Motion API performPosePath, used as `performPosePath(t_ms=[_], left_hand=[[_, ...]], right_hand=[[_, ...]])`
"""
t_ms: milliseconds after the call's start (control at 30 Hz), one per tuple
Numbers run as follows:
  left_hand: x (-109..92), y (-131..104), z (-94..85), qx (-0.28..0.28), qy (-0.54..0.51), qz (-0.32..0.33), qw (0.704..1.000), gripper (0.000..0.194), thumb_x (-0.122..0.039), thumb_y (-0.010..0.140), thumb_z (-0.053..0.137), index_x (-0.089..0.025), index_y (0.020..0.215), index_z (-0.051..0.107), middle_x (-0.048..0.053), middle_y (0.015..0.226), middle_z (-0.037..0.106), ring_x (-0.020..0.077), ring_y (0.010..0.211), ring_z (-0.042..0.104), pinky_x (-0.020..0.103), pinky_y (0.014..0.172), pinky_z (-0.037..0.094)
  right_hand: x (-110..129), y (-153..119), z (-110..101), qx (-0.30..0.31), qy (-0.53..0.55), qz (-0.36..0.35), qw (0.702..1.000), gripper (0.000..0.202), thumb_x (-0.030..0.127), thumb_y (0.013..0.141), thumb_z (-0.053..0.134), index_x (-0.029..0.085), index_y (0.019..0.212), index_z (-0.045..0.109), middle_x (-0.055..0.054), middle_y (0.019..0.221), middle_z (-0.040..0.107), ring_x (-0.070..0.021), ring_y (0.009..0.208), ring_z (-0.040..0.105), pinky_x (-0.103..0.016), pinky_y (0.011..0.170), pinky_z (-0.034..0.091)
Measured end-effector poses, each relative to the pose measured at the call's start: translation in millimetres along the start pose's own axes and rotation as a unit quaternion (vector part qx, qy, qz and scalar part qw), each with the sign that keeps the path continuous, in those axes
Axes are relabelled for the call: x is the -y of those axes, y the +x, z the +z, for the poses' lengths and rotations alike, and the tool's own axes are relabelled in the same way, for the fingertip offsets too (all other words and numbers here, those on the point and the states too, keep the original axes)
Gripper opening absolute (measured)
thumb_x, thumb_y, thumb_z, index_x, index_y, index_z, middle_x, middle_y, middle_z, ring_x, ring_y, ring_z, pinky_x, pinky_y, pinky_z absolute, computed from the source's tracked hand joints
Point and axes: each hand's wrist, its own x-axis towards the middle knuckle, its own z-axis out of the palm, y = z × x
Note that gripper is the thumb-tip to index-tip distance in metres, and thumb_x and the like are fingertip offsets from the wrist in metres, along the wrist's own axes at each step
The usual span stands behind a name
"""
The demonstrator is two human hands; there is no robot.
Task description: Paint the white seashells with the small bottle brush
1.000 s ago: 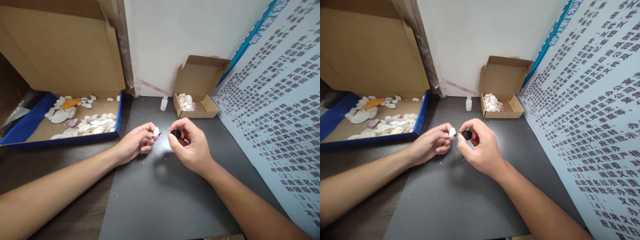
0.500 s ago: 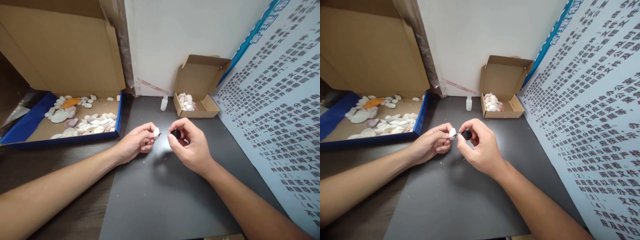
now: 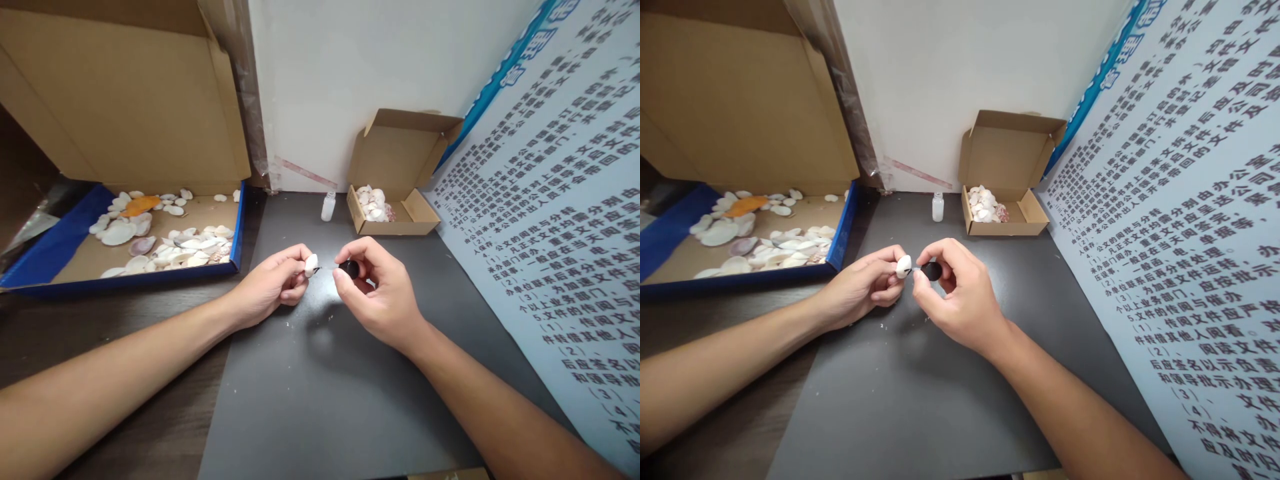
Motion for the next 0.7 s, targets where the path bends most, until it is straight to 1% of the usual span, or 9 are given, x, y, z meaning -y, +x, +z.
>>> performPosePath(t_ms=[200,400,700], left_hand=[[-2.4,-1.2,0.9,0.002,-0.003,-0.009,1.000,0.007,-0.016,0.083,0.050,-0.018,0.077,0.048,-0.006,0.055,0.035,0.0041,0.043,0.026,0.019,0.046,0.016],[-4.0,-2.3,1.8,0.006,-0.008,-0.007,1.000,0.006,-0.014,0.079,0.052,-0.017,0.076,0.048,-0.006,0.056,0.036,0.0039,0.044,0.027,0.019,0.046,0.016],[-3.7,-2.4,1.2,0.000,-0.014,-0.008,1.000,0.007,-0.015,0.078,0.054,-0.018,0.075,0.048,-0.006,0.057,0.036,0.0042,0.043,0.027,0.018,0.046,0.017]], right_hand=[[-1.4,0.6,-0.3,-0.005,-0.003,0.002,1.000,0.008,0.016,0.081,0.061,0.021,0.085,0.056,0.008,0.065,0.034,-0.0065,0.050,0.033,-0.022,0.046,0.031],[-0.9,0.5,-0.5,-0.003,-0.007,0.008,1.000,0.009,0.016,0.080,0.060,0.021,0.085,0.056,0.008,0.064,0.035,-0.0069,0.050,0.033,-0.022,0.046,0.032],[-0.9,1.2,-0.2,-0.004,-0.005,0.004,1.000,0.009,0.015,0.080,0.060,0.021,0.086,0.056,0.008,0.065,0.035,-0.0067,0.050,0.033,-0.022,0.045,0.031]])
